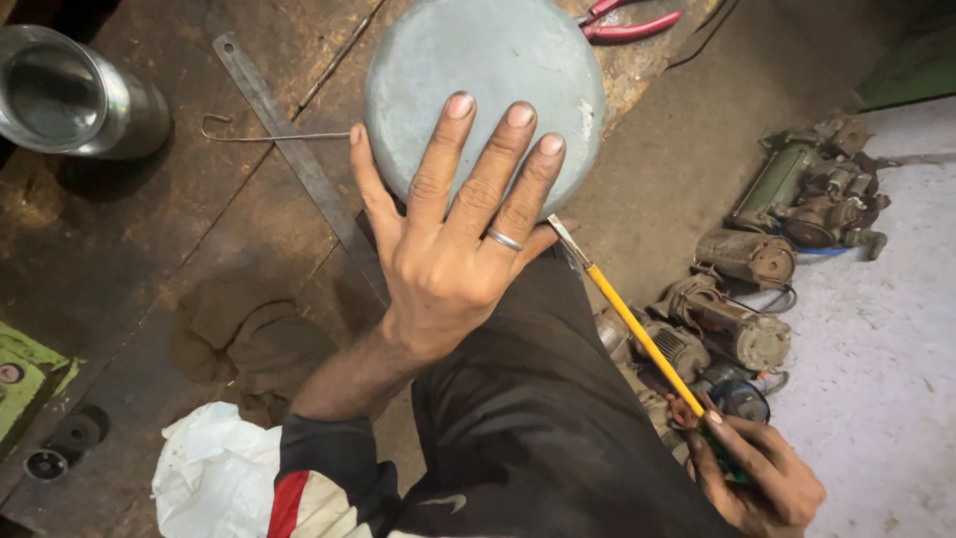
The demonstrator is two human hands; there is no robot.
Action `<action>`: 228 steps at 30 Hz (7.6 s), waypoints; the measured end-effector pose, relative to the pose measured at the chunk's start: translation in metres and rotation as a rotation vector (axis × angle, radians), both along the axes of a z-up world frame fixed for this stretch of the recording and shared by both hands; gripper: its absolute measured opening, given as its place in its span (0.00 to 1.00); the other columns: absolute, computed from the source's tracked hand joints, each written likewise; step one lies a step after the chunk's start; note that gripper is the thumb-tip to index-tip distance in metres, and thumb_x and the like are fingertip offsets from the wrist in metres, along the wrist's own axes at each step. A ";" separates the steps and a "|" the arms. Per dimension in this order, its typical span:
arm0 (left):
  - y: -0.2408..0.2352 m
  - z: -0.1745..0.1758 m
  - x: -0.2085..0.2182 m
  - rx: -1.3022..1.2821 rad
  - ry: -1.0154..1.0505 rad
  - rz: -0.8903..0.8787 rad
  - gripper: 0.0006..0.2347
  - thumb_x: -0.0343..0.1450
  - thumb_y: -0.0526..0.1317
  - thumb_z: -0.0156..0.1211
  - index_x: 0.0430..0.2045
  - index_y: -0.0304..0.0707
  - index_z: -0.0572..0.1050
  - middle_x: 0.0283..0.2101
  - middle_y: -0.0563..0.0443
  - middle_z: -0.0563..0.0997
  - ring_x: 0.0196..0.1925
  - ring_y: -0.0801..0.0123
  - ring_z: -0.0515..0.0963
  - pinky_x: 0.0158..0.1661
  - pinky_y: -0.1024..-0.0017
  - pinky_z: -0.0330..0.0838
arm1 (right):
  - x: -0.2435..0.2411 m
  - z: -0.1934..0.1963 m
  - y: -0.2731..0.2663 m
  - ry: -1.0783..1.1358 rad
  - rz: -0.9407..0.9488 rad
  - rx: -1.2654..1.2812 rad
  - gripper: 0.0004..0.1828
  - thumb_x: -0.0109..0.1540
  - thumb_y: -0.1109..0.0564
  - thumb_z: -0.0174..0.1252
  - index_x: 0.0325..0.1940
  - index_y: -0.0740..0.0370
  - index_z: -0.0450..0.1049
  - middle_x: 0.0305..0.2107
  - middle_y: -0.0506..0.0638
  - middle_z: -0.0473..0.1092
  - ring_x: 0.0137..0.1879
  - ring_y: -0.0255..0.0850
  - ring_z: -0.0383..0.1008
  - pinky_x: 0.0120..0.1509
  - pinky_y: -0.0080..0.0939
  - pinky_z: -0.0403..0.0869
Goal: The person holds a cylindrical electrical component and uses a screwdriver to pry at its edge. They then retrieve a small dark part from a white bag and attach it to the component's center.
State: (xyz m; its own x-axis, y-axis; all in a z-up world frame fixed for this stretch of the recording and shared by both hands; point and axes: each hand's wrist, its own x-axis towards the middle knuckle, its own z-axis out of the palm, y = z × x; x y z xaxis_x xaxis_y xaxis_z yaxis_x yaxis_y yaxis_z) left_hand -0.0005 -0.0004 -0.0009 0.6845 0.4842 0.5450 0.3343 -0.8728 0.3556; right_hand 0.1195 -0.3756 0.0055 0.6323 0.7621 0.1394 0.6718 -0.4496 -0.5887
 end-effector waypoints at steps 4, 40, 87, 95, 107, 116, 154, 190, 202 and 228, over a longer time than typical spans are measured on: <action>0.000 0.000 0.000 0.000 0.007 0.001 0.31 0.65 0.52 0.77 0.65 0.53 0.76 0.71 0.57 0.72 0.77 0.56 0.62 0.72 0.25 0.40 | 0.002 0.000 0.006 0.041 0.056 0.124 0.18 0.59 0.68 0.68 0.54 0.65 0.78 0.37 0.58 0.77 0.44 0.42 0.83 0.48 0.36 0.80; -0.004 0.006 0.002 0.024 -0.021 0.019 0.22 0.74 0.45 0.75 0.64 0.51 0.76 0.68 0.57 0.74 0.74 0.53 0.66 0.67 0.21 0.45 | 0.026 0.000 -0.046 0.964 -0.540 -0.242 0.14 0.62 0.63 0.54 0.46 0.72 0.80 0.37 0.55 0.82 0.36 0.37 0.78 0.40 0.36 0.76; -0.011 0.007 -0.004 0.031 -0.004 0.037 0.27 0.70 0.43 0.78 0.65 0.47 0.75 0.69 0.55 0.73 0.75 0.52 0.65 0.68 0.21 0.46 | 0.032 0.000 -0.039 -0.047 0.044 -0.102 0.14 0.62 0.64 0.62 0.52 0.68 0.77 0.29 0.58 0.75 0.36 0.35 0.77 0.41 0.36 0.72; -0.011 0.003 -0.001 0.091 0.001 0.058 0.23 0.75 0.44 0.71 0.66 0.47 0.74 0.69 0.55 0.74 0.75 0.52 0.66 0.67 0.21 0.45 | 0.026 0.009 -0.029 0.558 -0.058 -0.085 0.18 0.68 0.59 0.52 0.58 0.73 0.75 0.40 0.58 0.81 0.39 0.36 0.80 0.45 0.35 0.76; -0.014 0.004 0.001 0.081 -0.022 0.075 0.25 0.73 0.45 0.76 0.65 0.47 0.75 0.69 0.56 0.73 0.75 0.52 0.66 0.68 0.22 0.47 | 0.054 -0.012 -0.055 0.710 -0.079 -0.182 0.22 0.67 0.60 0.56 0.65 0.72 0.75 0.27 0.56 0.75 0.27 0.38 0.74 0.30 0.37 0.76; -0.015 0.000 0.000 0.095 -0.048 0.088 0.25 0.73 0.46 0.76 0.65 0.49 0.75 0.69 0.58 0.73 0.74 0.53 0.67 0.68 0.23 0.47 | 0.046 0.009 -0.018 0.300 0.124 -0.134 0.19 0.60 0.63 0.60 0.55 0.70 0.75 0.30 0.53 0.78 0.33 0.34 0.78 0.39 0.31 0.75; -0.010 0.005 -0.005 0.087 0.040 0.020 0.16 0.79 0.41 0.63 0.64 0.48 0.77 0.68 0.56 0.75 0.73 0.51 0.67 0.65 0.21 0.46 | 0.035 0.004 -0.022 0.272 -0.115 -0.279 0.12 0.64 0.61 0.57 0.49 0.71 0.78 0.24 0.52 0.77 0.26 0.32 0.75 0.32 0.32 0.73; -0.021 -0.066 -0.095 -0.455 -0.424 0.507 0.20 0.73 0.37 0.68 0.58 0.28 0.72 0.59 0.36 0.78 0.63 0.47 0.79 0.63 0.54 0.75 | 0.129 -0.075 0.048 0.345 -0.307 0.017 0.17 0.74 0.54 0.59 0.61 0.71 0.76 0.36 0.47 0.72 0.39 0.30 0.67 0.43 0.30 0.68; -0.093 -0.200 -0.110 -0.510 0.402 0.638 0.33 0.73 0.53 0.56 0.70 0.30 0.58 0.77 0.36 0.53 0.80 0.42 0.44 0.70 0.30 0.34 | 0.157 -0.175 0.266 0.025 0.196 0.205 0.12 0.62 0.61 0.65 0.49 0.68 0.79 0.38 0.59 0.74 0.39 0.48 0.74 0.45 0.44 0.72; -0.296 -0.140 -0.272 -0.414 0.247 1.775 0.38 0.61 0.37 0.72 0.69 0.29 0.62 0.70 0.29 0.61 0.72 0.32 0.58 0.61 0.28 0.47 | 0.204 -0.209 0.281 0.151 0.370 0.582 0.22 0.73 0.49 0.64 0.56 0.74 0.72 0.50 0.59 0.71 0.51 0.46 0.73 0.56 0.46 0.75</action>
State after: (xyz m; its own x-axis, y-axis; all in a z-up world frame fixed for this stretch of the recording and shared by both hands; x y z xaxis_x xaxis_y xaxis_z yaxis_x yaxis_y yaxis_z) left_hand -0.2724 -0.2966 -0.1406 -0.6863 0.7007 0.1950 0.7263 0.6456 0.2361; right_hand 0.3231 -0.0943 -0.2030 0.3904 0.7592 0.5207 0.6118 0.2087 -0.7630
